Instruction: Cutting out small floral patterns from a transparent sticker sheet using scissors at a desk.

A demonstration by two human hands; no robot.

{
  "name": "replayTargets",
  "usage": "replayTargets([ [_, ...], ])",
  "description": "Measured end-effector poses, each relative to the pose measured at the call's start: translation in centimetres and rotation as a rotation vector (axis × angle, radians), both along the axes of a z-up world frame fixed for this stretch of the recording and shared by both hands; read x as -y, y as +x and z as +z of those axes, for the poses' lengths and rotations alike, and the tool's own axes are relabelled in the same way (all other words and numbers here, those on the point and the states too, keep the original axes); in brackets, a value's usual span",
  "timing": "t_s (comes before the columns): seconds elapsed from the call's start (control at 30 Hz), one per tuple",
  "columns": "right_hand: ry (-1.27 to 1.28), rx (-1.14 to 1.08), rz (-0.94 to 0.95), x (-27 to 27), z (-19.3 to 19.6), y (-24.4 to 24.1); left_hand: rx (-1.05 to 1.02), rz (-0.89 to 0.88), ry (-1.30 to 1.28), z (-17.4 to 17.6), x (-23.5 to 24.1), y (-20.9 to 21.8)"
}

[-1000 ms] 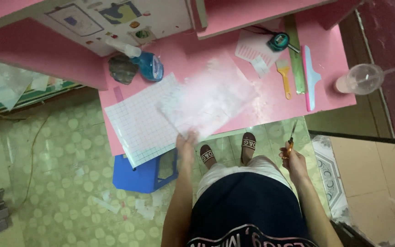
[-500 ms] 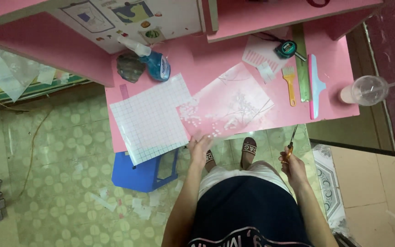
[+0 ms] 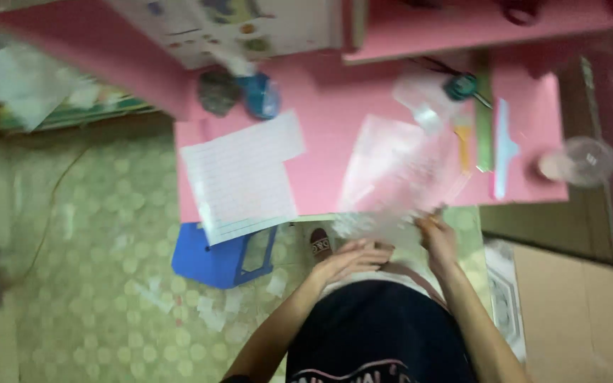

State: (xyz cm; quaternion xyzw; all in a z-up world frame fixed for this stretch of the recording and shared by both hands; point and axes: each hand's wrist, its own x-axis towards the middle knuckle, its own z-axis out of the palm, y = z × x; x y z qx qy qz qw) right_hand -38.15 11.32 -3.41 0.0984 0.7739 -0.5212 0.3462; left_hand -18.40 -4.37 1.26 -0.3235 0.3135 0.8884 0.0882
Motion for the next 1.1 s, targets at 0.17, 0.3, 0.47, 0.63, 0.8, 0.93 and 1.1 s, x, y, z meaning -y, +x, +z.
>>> replayTargets([
  [0.17, -0.052, -0.165, 0.003, -3.0, 2.4, -0.6, 0.417, 0.337, -0.201, -8.9, 5.4, 8.9],
  [0.3, -0.034, -0.191, 0.189, 2.2, 14.0, -1.2, 0.743, 0.62, -0.253, -7.4, 8.2, 8.4],
  [0.47, -0.479, -0.161, 0.904, 7.2, 14.3, -4.9, 0.096, 0.187, 0.022, -5.5, 5.8, 0.9],
  [0.63, -0.556, -0.043, 1.13, 14.3, 20.8, -4.3, -0.436, 0.335, 0.285, -5.1, 6.3, -0.7],
  [0.8, -0.366, 0.042, 1.235, 15.2, 21.0, -7.1, -0.426, 0.64, 0.259, -4.8, 7.7, 4.5],
  [0.93, -0.492, 0.433, 0.962, 13.0, 21.5, -5.2, -0.342, 0.529, 0.561, -5.3, 3.5, 3.9],
  [1.1, -0.587, 0.549, 0.746, 11.3, 17.7, -5.4, -0.472, 0.491, 0.846, -12.2, -1.4, 1.8],
])
